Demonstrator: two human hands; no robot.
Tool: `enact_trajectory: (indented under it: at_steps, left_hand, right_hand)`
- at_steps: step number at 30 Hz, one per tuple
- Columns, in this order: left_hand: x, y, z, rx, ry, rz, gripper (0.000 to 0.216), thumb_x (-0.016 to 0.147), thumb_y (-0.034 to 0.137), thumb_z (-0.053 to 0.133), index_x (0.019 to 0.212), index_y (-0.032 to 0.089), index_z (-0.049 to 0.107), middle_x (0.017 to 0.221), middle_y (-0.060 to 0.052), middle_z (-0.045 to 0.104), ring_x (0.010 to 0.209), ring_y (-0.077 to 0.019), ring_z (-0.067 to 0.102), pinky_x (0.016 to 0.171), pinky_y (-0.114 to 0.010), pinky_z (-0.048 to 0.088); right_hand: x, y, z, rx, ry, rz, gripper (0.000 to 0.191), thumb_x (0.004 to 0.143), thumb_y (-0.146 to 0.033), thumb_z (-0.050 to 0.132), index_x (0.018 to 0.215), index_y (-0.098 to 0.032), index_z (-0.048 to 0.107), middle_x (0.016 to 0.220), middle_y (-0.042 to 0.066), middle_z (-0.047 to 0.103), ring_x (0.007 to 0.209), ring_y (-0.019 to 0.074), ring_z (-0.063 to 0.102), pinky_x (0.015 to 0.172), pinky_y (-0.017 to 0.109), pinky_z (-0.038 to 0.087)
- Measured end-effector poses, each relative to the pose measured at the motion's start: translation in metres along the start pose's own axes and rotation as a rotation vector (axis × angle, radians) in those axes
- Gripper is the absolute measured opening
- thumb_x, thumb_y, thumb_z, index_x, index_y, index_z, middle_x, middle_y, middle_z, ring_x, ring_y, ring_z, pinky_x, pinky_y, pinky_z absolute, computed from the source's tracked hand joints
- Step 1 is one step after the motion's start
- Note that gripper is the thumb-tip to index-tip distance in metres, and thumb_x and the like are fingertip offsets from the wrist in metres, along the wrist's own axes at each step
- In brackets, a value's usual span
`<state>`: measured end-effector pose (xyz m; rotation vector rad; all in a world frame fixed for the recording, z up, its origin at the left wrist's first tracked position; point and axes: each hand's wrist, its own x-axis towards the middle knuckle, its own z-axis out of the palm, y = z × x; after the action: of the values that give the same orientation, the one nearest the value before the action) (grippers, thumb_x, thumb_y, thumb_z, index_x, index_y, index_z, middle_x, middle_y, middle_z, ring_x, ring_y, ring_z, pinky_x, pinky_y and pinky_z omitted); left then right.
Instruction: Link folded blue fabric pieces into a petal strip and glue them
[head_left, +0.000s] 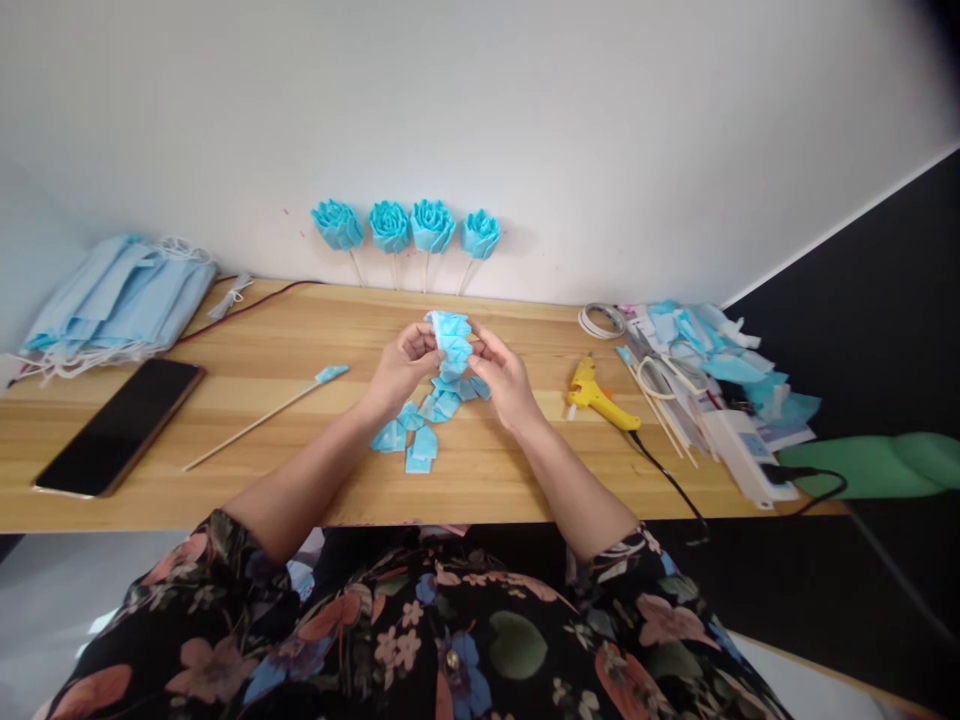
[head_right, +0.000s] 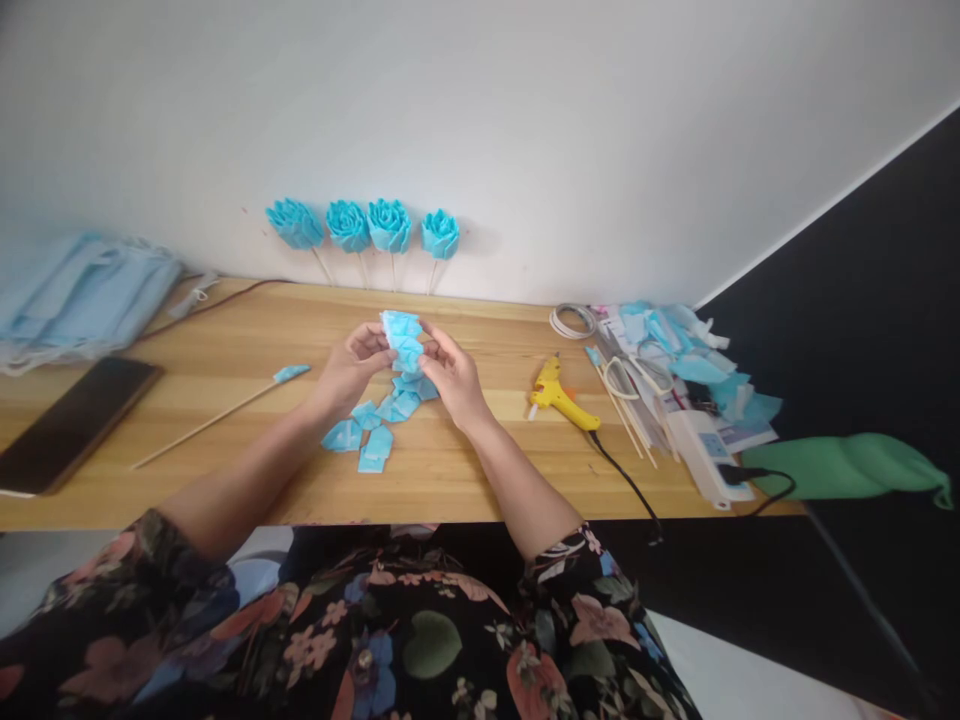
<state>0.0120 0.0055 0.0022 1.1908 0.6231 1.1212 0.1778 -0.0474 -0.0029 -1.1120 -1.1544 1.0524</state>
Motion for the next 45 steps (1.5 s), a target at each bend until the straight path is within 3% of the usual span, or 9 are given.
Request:
enact_trajectory:
  at_steps: [4, 7, 14, 19, 26, 29, 33, 42, 45]
  left_hand:
    - [0.001, 0.0, -0.001, 0.006, 0.015, 0.023, 0.029, 0.07, 0.02, 0.079, 0.094, 0.016, 0.063, 0.078, 0.002, 0.064, 0.072, -0.0101, 0.059, 0.068, -0.023, 0.049]
    - [0.001, 0.0, 0.0, 0.012, 0.019, 0.014, 0.03, 0.069, 0.021, 0.079, 0.094, 0.016, 0.063, 0.078, 0.002, 0.064, 0.072, -0.0102, 0.06, 0.069, -0.023, 0.049]
    - [-0.004, 0.003, 0.006, 0.033, -0.02, -0.01, 0.03, 0.068, 0.018, 0.081, 0.093, 0.016, 0.065, 0.078, 0.001, 0.067, 0.071, -0.0105, 0.06, 0.069, -0.024, 0.048]
    - [-0.004, 0.002, 0.007, -0.068, -0.061, -0.065, 0.033, 0.065, 0.022, 0.086, 0.092, 0.016, 0.067, 0.08, 0.0, 0.07, 0.073, -0.0119, 0.063, 0.07, -0.025, 0.048]
    - [-0.002, 0.0, 0.004, -0.209, -0.116, -0.174, 0.036, 0.066, 0.031, 0.089, 0.092, 0.017, 0.07, 0.082, -0.002, 0.07, 0.073, -0.0135, 0.064, 0.071, -0.027, 0.049]
    - [-0.003, 0.001, 0.003, -0.216, -0.108, -0.187, 0.033, 0.071, 0.037, 0.086, 0.092, 0.017, 0.07, 0.081, -0.002, 0.07, 0.073, -0.014, 0.063, 0.074, -0.03, 0.051]
    - [-0.004, -0.001, 0.002, -0.142, -0.123, -0.141, 0.035, 0.07, 0.032, 0.087, 0.098, 0.017, 0.071, 0.092, -0.004, 0.073, 0.082, -0.0152, 0.065, 0.076, -0.028, 0.05]
    - [-0.002, 0.002, 0.0, -0.077, -0.049, -0.091, 0.031, 0.069, 0.025, 0.082, 0.094, 0.017, 0.066, 0.08, -0.001, 0.068, 0.073, -0.0144, 0.063, 0.073, -0.028, 0.05]
    - [-0.002, 0.002, 0.0, -0.074, -0.037, -0.084, 0.03, 0.069, 0.024, 0.081, 0.094, 0.018, 0.066, 0.081, -0.001, 0.068, 0.074, -0.0143, 0.063, 0.071, -0.027, 0.05]
  right_hand:
    - [0.001, 0.0, -0.003, 0.046, 0.013, -0.007, 0.056, 0.089, -0.051, 0.063, 0.14, -0.028, 0.062, 0.117, 0.004, 0.074, 0.115, 0.0249, 0.066, 0.11, 0.046, 0.047]
    - [0.0, -0.001, -0.002, 0.067, 0.018, 0.01, 0.058, 0.088, -0.054, 0.066, 0.139, -0.027, 0.063, 0.118, 0.005, 0.075, 0.118, 0.0256, 0.066, 0.113, 0.047, 0.046]
    - [0.0, -0.001, 0.005, 0.068, -0.008, 0.053, 0.067, 0.073, -0.048, 0.08, 0.134, -0.026, 0.064, 0.111, 0.004, 0.075, 0.105, 0.0245, 0.069, 0.095, 0.04, 0.056]
    - [-0.001, -0.002, 0.007, 0.074, 0.001, 0.046, 0.056, 0.073, -0.042, 0.076, 0.126, -0.025, 0.067, 0.107, 0.003, 0.076, 0.1, 0.0227, 0.069, 0.09, 0.035, 0.055]
    - [-0.002, -0.003, 0.007, 0.084, 0.0, 0.034, 0.059, 0.075, -0.039, 0.074, 0.132, -0.027, 0.064, 0.102, 0.002, 0.075, 0.094, 0.0219, 0.068, 0.084, 0.035, 0.055]
    - [0.0, 0.001, 0.005, 0.067, 0.022, 0.014, 0.06, 0.076, -0.038, 0.073, 0.134, -0.026, 0.063, 0.097, 0.001, 0.073, 0.092, 0.0213, 0.066, 0.085, 0.035, 0.054]
    - [0.001, 0.006, 0.005, 0.062, 0.022, 0.006, 0.062, 0.074, -0.037, 0.075, 0.134, -0.026, 0.064, 0.093, 0.0, 0.071, 0.089, 0.0201, 0.065, 0.083, 0.034, 0.054]
    - [0.0, 0.003, -0.002, 0.064, 0.051, 0.026, 0.054, 0.087, -0.052, 0.067, 0.135, -0.028, 0.066, 0.104, 0.003, 0.076, 0.103, 0.0232, 0.069, 0.101, 0.043, 0.052]
    - [0.0, 0.003, 0.0, 0.057, 0.048, 0.04, 0.055, 0.085, -0.055, 0.069, 0.131, -0.026, 0.068, 0.111, 0.004, 0.077, 0.11, 0.0245, 0.069, 0.104, 0.043, 0.051]
